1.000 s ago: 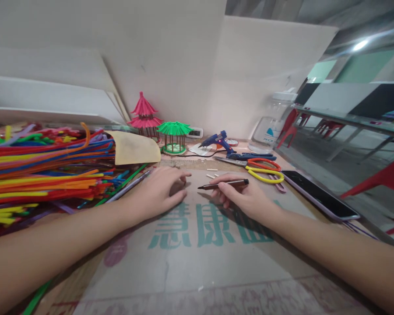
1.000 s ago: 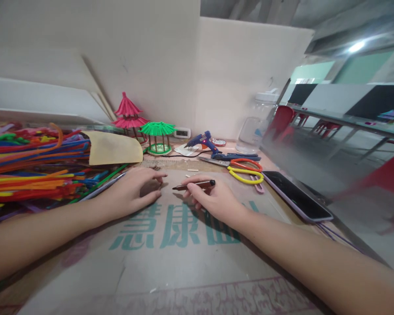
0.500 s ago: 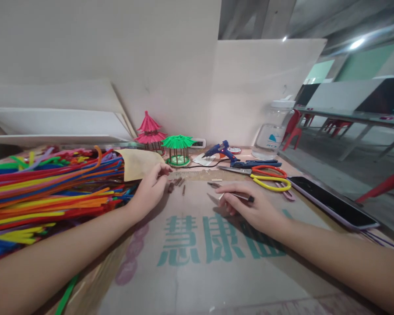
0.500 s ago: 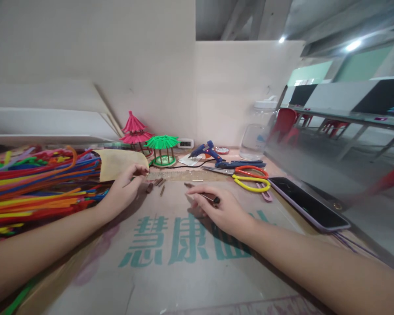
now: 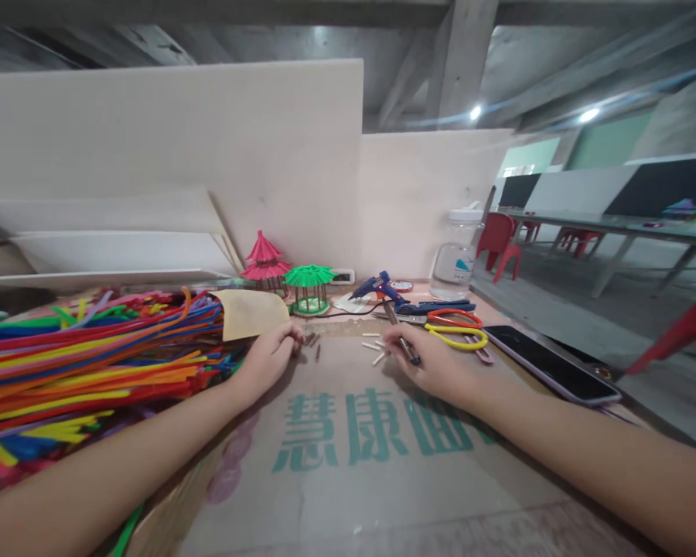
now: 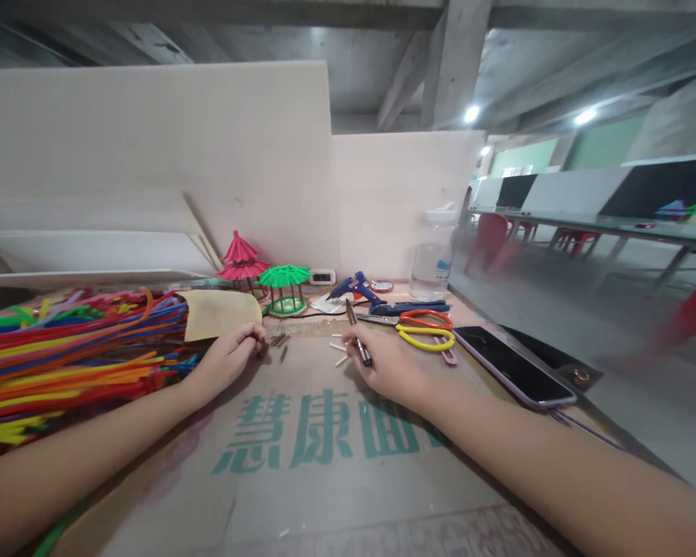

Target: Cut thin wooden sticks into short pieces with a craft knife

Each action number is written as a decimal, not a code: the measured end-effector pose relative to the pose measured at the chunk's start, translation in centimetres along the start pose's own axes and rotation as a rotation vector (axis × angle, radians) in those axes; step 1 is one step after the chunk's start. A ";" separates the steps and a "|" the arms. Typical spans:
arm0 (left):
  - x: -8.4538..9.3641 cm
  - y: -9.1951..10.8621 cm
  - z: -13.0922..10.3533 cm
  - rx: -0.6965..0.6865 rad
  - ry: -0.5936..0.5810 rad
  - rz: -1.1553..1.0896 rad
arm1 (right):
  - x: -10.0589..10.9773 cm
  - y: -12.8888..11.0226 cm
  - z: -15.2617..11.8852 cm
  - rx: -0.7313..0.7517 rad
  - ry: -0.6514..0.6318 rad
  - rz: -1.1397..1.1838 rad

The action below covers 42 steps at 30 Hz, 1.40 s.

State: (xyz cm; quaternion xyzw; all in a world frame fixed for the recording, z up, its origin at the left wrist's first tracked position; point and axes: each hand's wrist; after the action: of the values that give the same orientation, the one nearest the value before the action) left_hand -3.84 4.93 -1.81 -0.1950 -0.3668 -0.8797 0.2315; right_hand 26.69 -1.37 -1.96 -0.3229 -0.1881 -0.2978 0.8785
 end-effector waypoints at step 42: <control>-0.7 5.0 -0.6 -0.502 -0.241 0.277 | -0.3 0.1 0.3 0.015 -0.198 -0.188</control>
State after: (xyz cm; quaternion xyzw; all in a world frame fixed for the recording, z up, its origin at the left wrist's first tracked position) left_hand -0.63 1.57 0.15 -0.3972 -0.1327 -0.8734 0.2485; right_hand 26.47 -0.98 -1.90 -0.3250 -0.3054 -0.3441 0.8262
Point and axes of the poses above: each hand's wrist, its own z-axis towards the middle knuckle, its own x-axis out of the back of the hand, y = z × x, and after that the axes turned 15 degrees about y, right-handed
